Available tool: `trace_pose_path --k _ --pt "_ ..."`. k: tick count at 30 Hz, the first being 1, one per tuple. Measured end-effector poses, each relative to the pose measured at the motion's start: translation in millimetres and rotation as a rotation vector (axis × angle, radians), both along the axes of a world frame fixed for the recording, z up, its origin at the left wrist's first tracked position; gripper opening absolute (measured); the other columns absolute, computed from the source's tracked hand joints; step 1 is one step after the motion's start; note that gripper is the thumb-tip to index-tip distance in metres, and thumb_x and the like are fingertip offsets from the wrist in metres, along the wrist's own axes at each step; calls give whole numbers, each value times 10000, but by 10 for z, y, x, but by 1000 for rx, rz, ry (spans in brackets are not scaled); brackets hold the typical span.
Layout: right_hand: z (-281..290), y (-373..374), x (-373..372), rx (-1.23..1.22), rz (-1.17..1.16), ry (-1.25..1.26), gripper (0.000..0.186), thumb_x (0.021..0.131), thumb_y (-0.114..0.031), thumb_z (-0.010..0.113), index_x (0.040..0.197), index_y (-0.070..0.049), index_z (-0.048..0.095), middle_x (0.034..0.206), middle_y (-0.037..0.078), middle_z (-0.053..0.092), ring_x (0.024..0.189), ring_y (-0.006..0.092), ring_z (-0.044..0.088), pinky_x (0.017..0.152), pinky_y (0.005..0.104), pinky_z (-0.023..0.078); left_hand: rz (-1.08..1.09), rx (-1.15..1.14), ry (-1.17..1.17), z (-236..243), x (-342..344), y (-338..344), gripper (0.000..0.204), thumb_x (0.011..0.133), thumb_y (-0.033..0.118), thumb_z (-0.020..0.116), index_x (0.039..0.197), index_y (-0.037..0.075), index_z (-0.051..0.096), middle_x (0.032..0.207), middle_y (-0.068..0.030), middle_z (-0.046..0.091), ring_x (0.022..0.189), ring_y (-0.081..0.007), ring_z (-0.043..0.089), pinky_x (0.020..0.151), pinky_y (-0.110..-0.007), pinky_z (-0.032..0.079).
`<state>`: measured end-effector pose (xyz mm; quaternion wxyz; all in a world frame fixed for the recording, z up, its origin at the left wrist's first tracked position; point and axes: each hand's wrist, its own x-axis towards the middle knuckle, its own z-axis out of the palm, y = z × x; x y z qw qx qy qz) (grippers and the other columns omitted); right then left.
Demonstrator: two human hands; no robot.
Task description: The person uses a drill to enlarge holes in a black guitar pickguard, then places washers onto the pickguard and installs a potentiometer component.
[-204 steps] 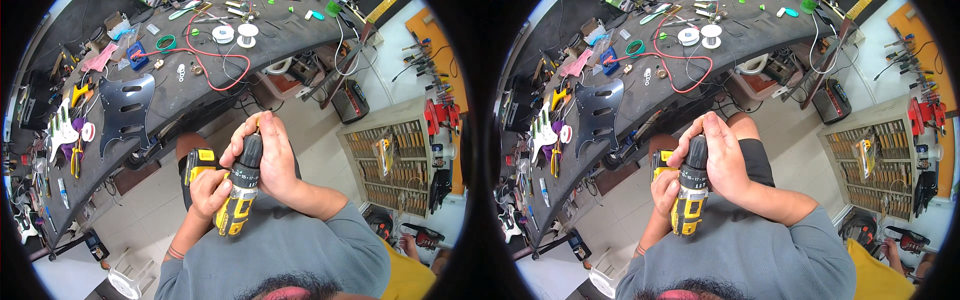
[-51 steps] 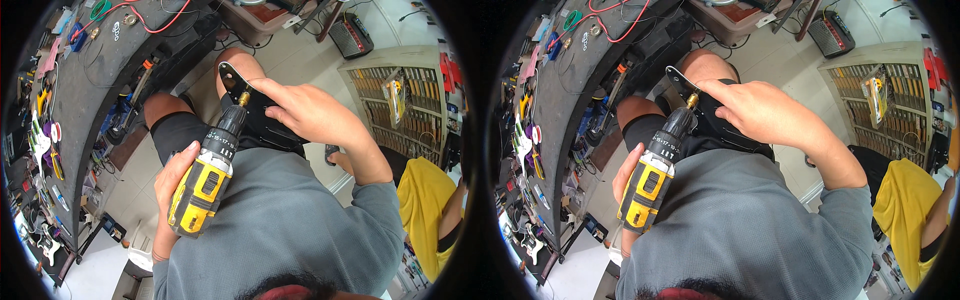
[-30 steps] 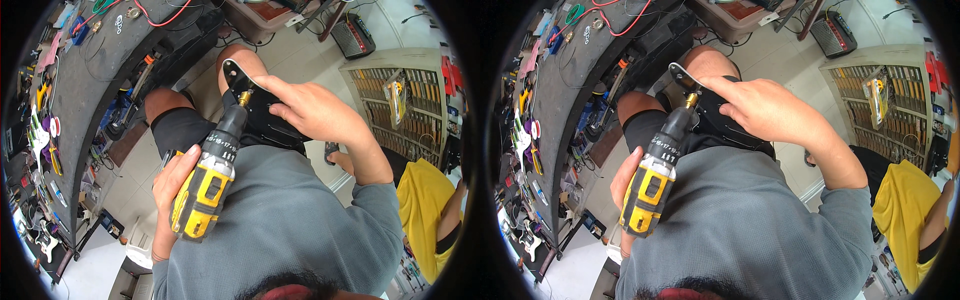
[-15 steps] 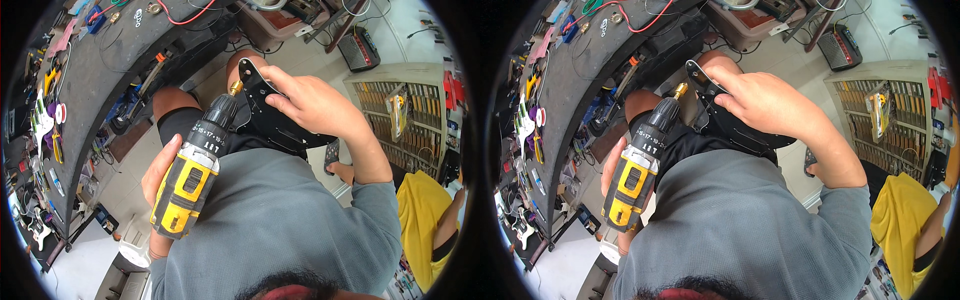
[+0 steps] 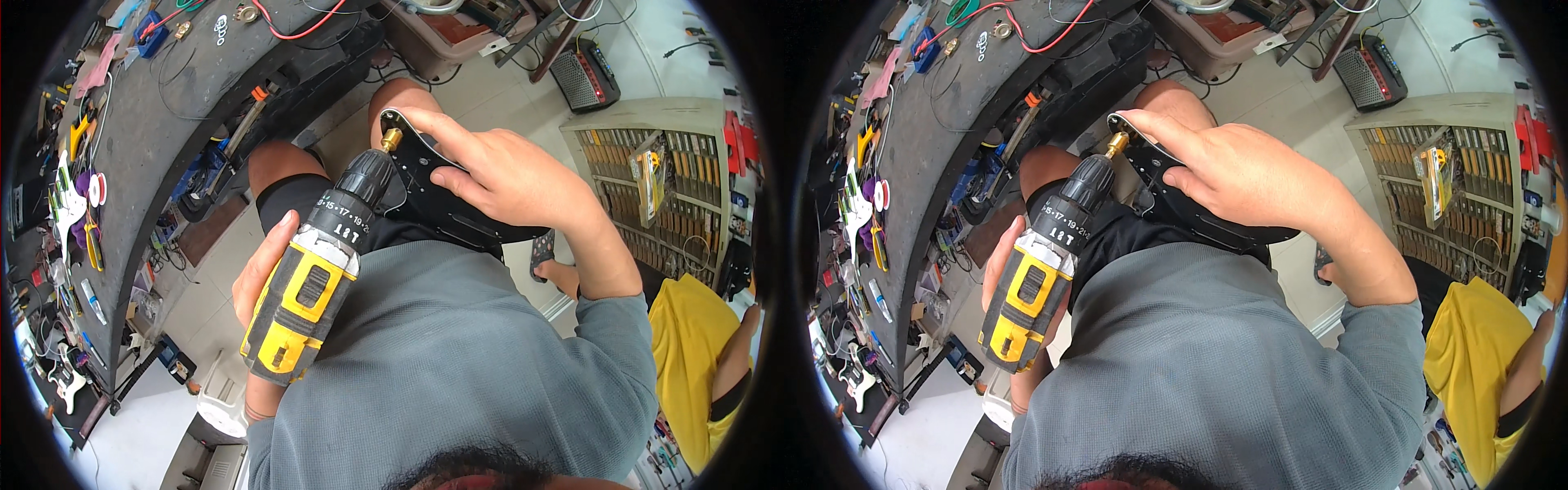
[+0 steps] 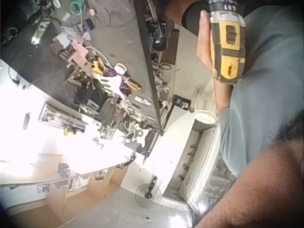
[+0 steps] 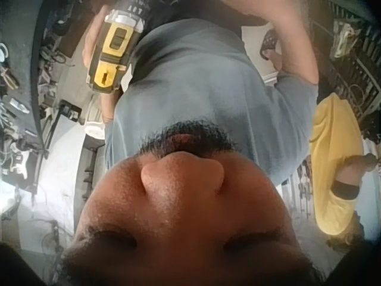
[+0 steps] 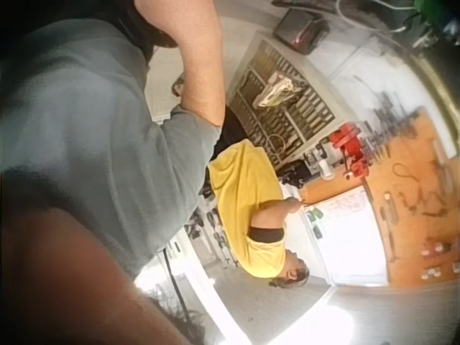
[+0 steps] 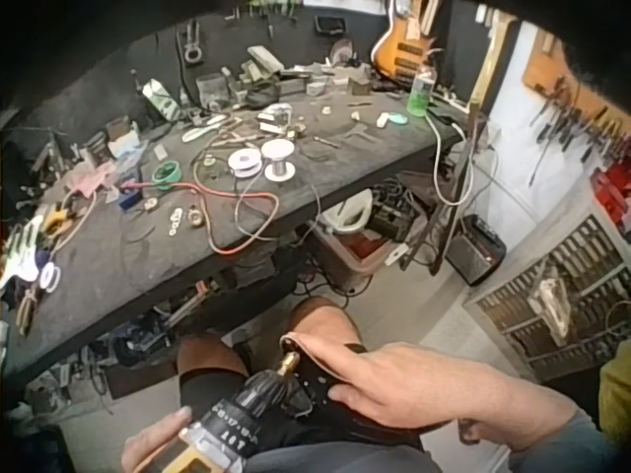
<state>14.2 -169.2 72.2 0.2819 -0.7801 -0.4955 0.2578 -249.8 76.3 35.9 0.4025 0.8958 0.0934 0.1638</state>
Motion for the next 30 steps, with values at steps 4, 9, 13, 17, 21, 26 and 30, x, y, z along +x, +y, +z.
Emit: trace_pose_path --k 4,9,13,17,21,26,30 --pt "11 10 -3 -67 -4 45 777 1009 -122 673 1681 -182 286 1006 241 743 924 486 710 788 567 531 -18 -14 -82 79 112 -63 704 839 184 906 1464 5 638 1445 -196 694 1304 -300 697 1146 -401 518" --pt "-6 6 -4 -87 13 80 764 1016 -132 661 1680 -173 284 968 242 734 921 487 708 789 567 525 -33 -62 -137 148 166 -108 570 892 124 869 1412 -6 677 1382 -212 738 1204 -301 764 1078 -384 575" --pt "-56 1 -19 7 34 50 766 1014 -126 659 1679 -172 284 957 233 732 913 484 708 787 562 525 -58 -66 -137 173 148 -102 581 887 134 874 1413 -6 673 1372 -216 741 1219 -308 757 1081 -389 573" --pt "-23 17 -14 -49 8 63 744 1011 -124 657 1665 -167 305 945 237 728 921 489 705 783 559 525 -59 -47 -134 193 154 -108 592 867 141 890 1398 -15 678 1333 -237 750 1189 -332 766 1074 -397 578" --pt "-88 -16 70 -17 -7 57 710 1012 -111 663 1642 -147 337 997 230 738 968 462 724 830 516 551 -26 -70 -66 136 -178 0 953 774 218 973 1570 -1 495 1491 -216 624 1327 -302 675 1153 -419 531" --pt "-288 -115 360 138 -61 377 653 1016 -44 643 1607 -45 365 1297 89 690 1225 218 664 1015 386 529 194 -184 -30 188 -242 -27 976 786 209 918 1608 -1 436 1494 -191 586 1375 -293 608 1191 -433 468" --pt "-294 -60 480 100 -171 610 561 1058 -77 611 1580 -54 407 1178 31 651 1102 101 607 971 310 513 152 9 -34 150 -182 -22 975 792 274 915 1606 12 449 1530 -176 560 1418 -298 562 1213 -451 434"
